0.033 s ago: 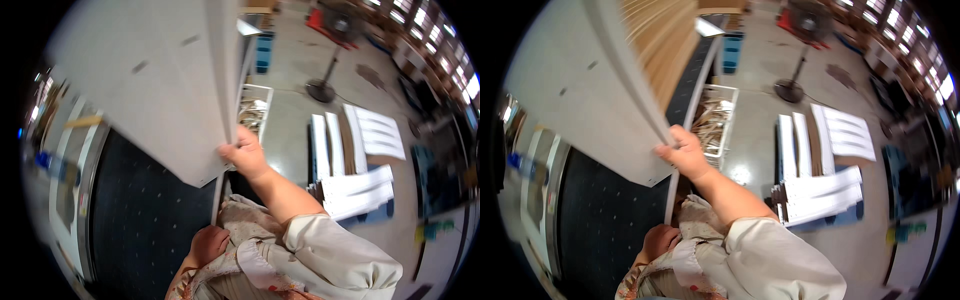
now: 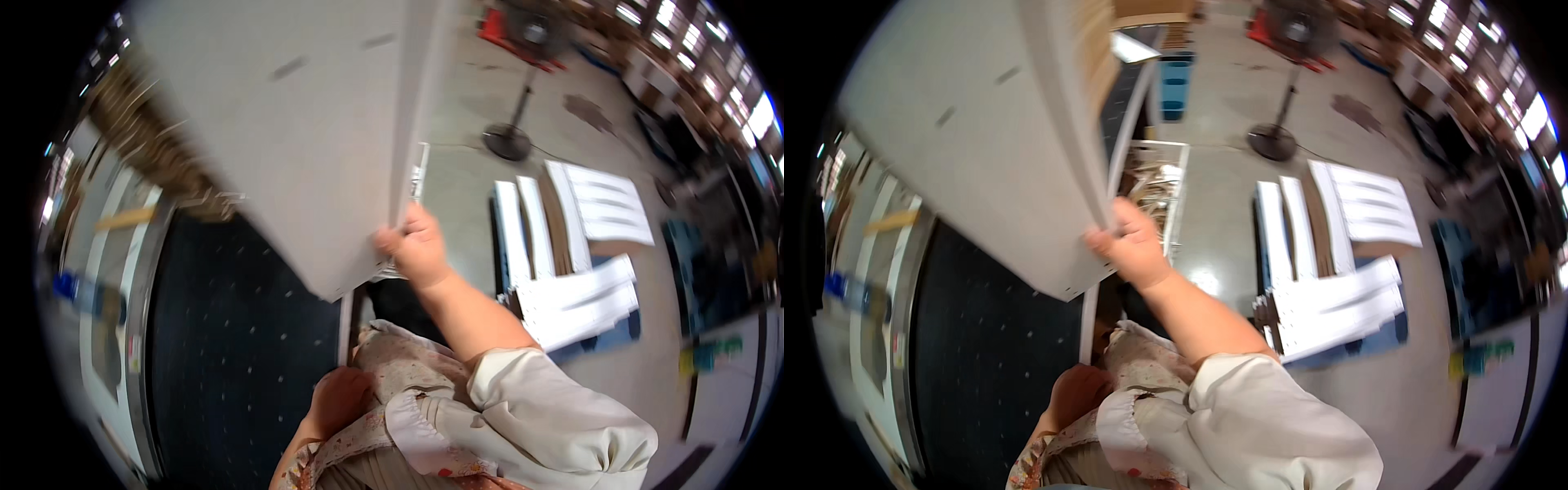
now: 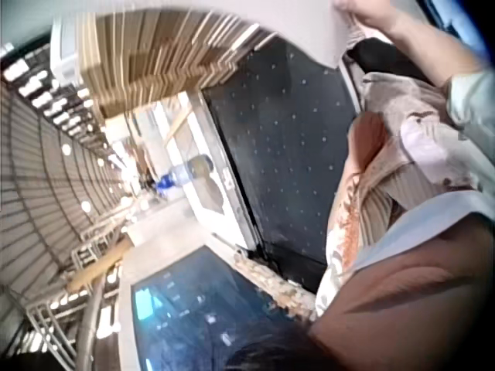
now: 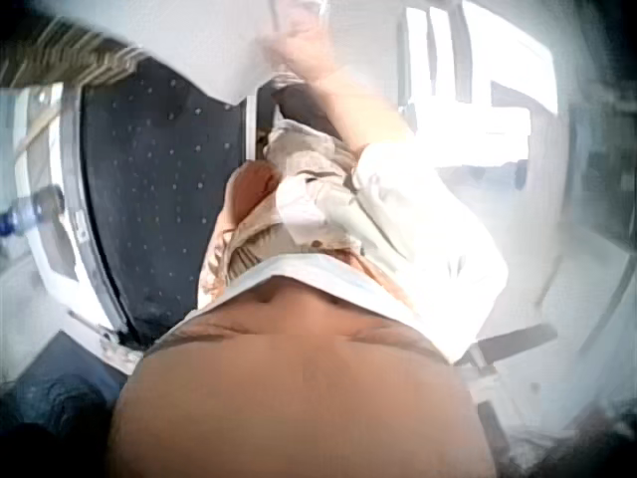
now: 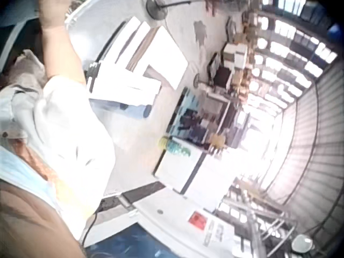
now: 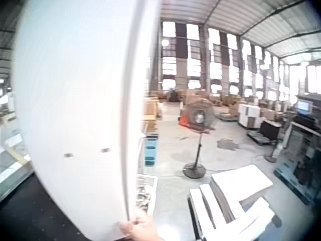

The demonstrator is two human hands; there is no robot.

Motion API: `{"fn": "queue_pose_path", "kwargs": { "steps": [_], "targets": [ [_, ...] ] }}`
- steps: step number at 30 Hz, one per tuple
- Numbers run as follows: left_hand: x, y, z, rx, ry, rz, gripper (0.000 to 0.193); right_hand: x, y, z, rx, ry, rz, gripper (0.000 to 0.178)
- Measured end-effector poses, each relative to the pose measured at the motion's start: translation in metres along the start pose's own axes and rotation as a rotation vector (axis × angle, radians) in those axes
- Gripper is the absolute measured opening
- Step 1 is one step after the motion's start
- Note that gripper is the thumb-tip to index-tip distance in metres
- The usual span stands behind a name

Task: The person takes wooden panels from a stack, blows dust out of the holes in each panel using an air nozzle, and stacks the panels onto a pallet on the floor.

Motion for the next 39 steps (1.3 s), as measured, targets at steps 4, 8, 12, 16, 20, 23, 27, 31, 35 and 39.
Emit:
{"fn": "queue_pose_path", "kwargs": {
  "steps": [4, 8, 12, 16, 20, 23, 27, 31, 35, 39],
  "targets": [
    [0.035, 0.024, 0.005, 0.263, 0.168, 0.124, 0.014, -0.055, -0.209, 0.08, -0.131, -0.118, -0.481, 0.029],
    [0.038, 0.041, -0.002, 0.47, 0.302, 0.24, 0.009, -0.182, -0.353, 0.126, -0.289, -0.168, -1.051, 0.035],
    [0.026, 0.052, 0.001, 0.654, 0.338, 0.353, 0.016, -0.314, -0.4, 0.101, -0.61, 0.183, -1.599, 0.06],
    [0.012, 0.068, 0.018, 0.695, 0.456, 0.362, 0.031, -0.428, -0.422, 0.051, -0.863, 0.73, -2.033, 0.073],
    [-0.026, 0.117, 0.089, 0.8, 0.337, 0.657, 0.043, -0.49, -0.429, 0.022, -0.49, 0.63, -2.158, 0.072],
    [-0.076, 0.153, 0.164, 0.856, 0.267, 0.836, 0.053, -0.518, -0.45, 0.022, -0.579, 0.857, -2.181, 0.073],
    [-0.142, 0.173, 0.281, 0.883, 0.298, 0.796, 0.055, -0.516, -0.482, 0.016, -0.534, 0.963, -2.156, 0.075],
    [-0.119, 0.165, 0.267, 0.781, 0.405, 0.659, 0.05, -0.534, -0.509, -0.002, -0.55, 0.99, -2.16, 0.078],
    [-0.121, 0.15, 0.255, 0.862, 0.505, 0.635, 0.034, -0.547, -0.527, -0.025, -0.629, 1.161, -1.93, 0.071],
    [-0.127, 0.14, 0.248, 0.971, 0.517, 0.779, 0.022, -0.556, -0.543, -0.056, -0.522, 1.209, -1.541, 0.055]
  ]
}}
Point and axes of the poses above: each hand's wrist, its own x-axis towards the middle knuckle, its own y-axis out of the palm, z = x × y, the point moved 7 cm from there along x, towards the middle knuckle, and after that the axes turned 2 degrees about x, right-handed, at the moved point
